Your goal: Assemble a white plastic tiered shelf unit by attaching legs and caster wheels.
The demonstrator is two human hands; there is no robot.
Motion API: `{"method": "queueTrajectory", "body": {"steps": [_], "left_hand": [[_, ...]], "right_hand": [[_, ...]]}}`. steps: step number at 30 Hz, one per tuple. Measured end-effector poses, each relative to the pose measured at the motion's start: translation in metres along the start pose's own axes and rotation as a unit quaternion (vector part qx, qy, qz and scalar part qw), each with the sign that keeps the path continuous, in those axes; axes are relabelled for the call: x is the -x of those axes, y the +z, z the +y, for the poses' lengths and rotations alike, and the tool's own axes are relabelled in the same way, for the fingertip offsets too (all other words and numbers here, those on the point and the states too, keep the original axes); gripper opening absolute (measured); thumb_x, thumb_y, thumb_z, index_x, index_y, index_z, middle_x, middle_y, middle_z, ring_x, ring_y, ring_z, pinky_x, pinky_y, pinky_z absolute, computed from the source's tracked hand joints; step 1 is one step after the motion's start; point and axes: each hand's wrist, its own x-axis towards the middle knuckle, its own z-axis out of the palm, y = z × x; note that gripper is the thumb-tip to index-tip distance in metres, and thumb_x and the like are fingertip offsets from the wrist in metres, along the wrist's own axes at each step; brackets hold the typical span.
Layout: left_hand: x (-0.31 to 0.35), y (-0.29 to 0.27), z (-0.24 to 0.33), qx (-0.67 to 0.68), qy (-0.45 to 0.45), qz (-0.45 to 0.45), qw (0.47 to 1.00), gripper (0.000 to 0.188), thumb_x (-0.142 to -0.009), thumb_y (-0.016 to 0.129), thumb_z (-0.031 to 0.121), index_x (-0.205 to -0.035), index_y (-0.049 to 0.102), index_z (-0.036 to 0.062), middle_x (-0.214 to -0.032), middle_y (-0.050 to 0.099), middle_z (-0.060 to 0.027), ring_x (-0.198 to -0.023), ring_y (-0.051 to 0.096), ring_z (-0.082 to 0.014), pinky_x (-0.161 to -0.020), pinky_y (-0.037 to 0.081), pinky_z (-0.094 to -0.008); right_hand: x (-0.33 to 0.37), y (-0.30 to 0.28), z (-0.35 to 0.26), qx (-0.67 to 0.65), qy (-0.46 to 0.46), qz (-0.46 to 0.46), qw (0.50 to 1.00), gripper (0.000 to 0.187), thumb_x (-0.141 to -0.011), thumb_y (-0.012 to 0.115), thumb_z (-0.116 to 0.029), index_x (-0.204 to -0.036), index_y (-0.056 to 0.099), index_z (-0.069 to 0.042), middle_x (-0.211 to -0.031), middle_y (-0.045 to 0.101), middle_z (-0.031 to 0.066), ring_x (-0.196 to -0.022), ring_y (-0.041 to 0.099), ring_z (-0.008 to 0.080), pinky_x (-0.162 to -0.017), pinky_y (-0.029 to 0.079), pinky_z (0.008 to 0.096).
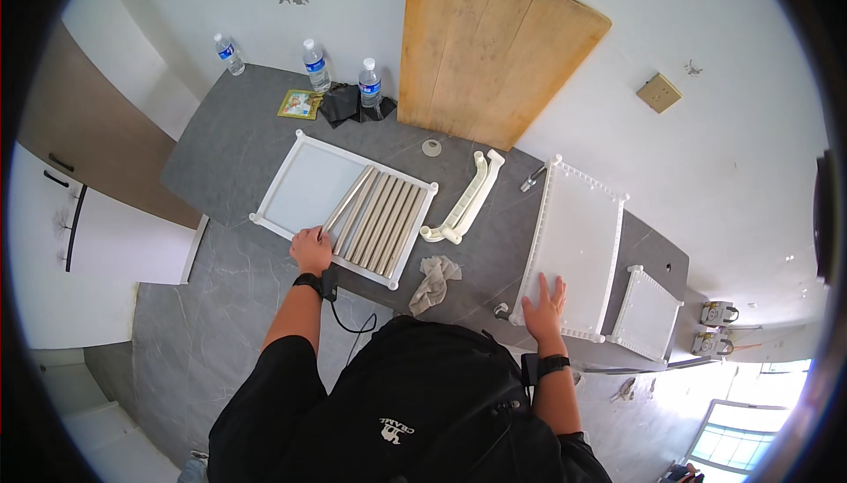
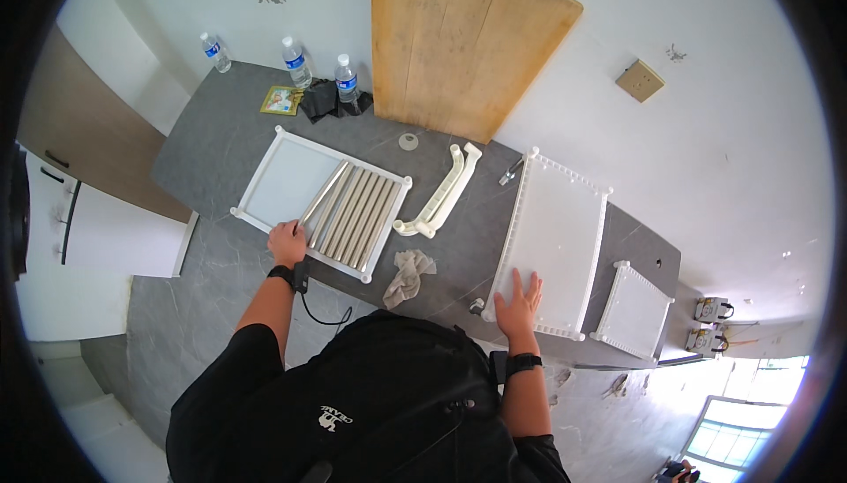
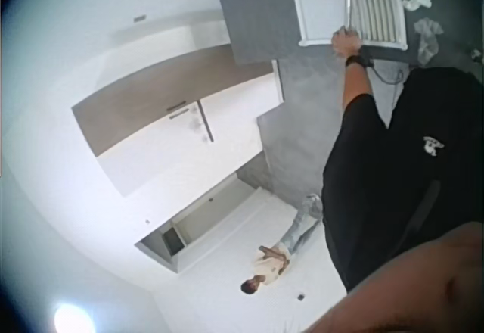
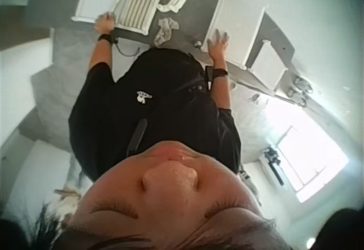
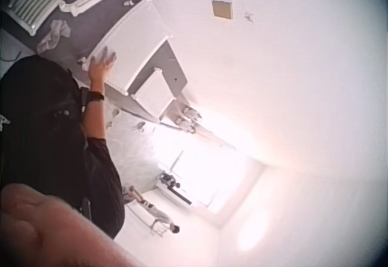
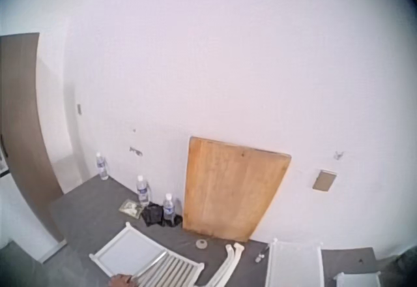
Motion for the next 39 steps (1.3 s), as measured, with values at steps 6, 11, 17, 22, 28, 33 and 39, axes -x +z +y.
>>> {"method": "queueTrajectory", "body": {"steps": [6,11,17,22,28,33,39], "left_hand": [[0.008,0.003,-0.001,-0.018,0.063,0.037,0.997,0.031,-0.092,0.065,0.033,-0.118,0.072,0.0179,-0.118,0.067,-0.0054,-0.122,0.053,-0.0331,-0.105,0.035,-0.0573],[0.023,0.008,0.01,-0.076,0.13,0.066,0.986,0.031,-0.092,0.063,0.032,-0.117,0.072,0.0175,-0.113,0.069,-0.0068,-0.114,0.059,-0.034,-0.098,0.043,-0.0532],[0.024,0.008,0.01,-0.094,0.154,-0.001,0.984,0.034,-0.096,0.057,0.032,-0.125,0.07,0.0177,-0.108,0.07,-0.0099,-0.111,0.061,-0.0354,-0.095,0.045,-0.054],[0.023,0.004,0.017,-0.127,0.155,0.008,0.98,0.035,-0.1,0.051,0.032,-0.125,0.07,0.0151,-0.106,0.069,-0.0136,-0.106,0.062,-0.038,-0.093,0.047,-0.053],[0.031,-0.002,0.007,-0.074,0.178,0.101,0.976,0.036,-0.101,0.052,0.032,-0.121,0.068,0.0073,-0.11,0.069,-0.0155,-0.107,0.061,-0.0389,-0.095,0.046,-0.052],[0.08,-0.018,0.049,-0.025,0.239,0.143,0.96,0.028,-0.1,0.055,0.022,-0.119,0.067,0.0044,-0.111,0.068,-0.0172,-0.104,0.061,-0.0382,-0.095,0.047,-0.0499],[0.142,0.006,0.143,0.266,0.213,-0.295,0.892,0.035,-0.095,0.066,0.015,-0.128,0.063,0.0044,-0.119,0.068,-0.0091,-0.108,0.065,-0.0232,-0.095,0.051,-0.0375]], "right_hand": [[-0.002,0.007,0.006,-0.001,-0.005,0.02,1.0,0.077,-0.09,0.072,-0.031,-0.158,0.038,-0.021,-0.167,0.014,0.0241,-0.154,0.012,0.0466,-0.125,0.013,0.0577],[0.001,0.004,0.007,-0.006,0.001,0.025,1.0,0.075,-0.091,0.07,-0.033,-0.158,0.039,-0.021,-0.166,0.016,0.0249,-0.155,0.012,0.0463,-0.125,0.014,0.0574],[0.001,0.013,0.01,0.009,0.016,0.032,0.999,0.072,-0.092,0.068,-0.035,-0.157,0.041,-0.02,-0.166,0.016,0.0265,-0.155,0.012,0.0449,-0.124,0.013,0.0575],[0.007,0.008,0.027,-0.03,-0.049,0.075,0.996,0.059,-0.093,0.069,-0.031,-0.147,0.053,-0.016,-0.162,0.029,0.0254,-0.152,0.023,0.0438,-0.123,0.021,0.0556],[0.025,-0.026,0.064,-0.132,-0.163,0.115,0.971,0.039,-0.091,0.07,-0.017,-0.129,0.065,-0.009,-0.148,0.048,0.0207,-0.141,0.041,0.0412,-0.115,0.039,0.0482],[0.038,-0.073,0.087,-0.192,-0.162,0.157,0.955,0.034,-0.089,0.07,-0.014,-0.122,0.067,-0.007,-0.137,0.056,0.0174,-0.132,0.05,0.0396,-0.111,0.043,0.0469],[0.033,-0.082,0.17,-0.132,-0.065,0.275,0.95,0.039,-0.089,0.069,-0.015,-0.127,0.063,-0.006,-0.133,0.058,0.0199,-0.126,0.053,0.0403,-0.109,0.043,0.0481]]}}
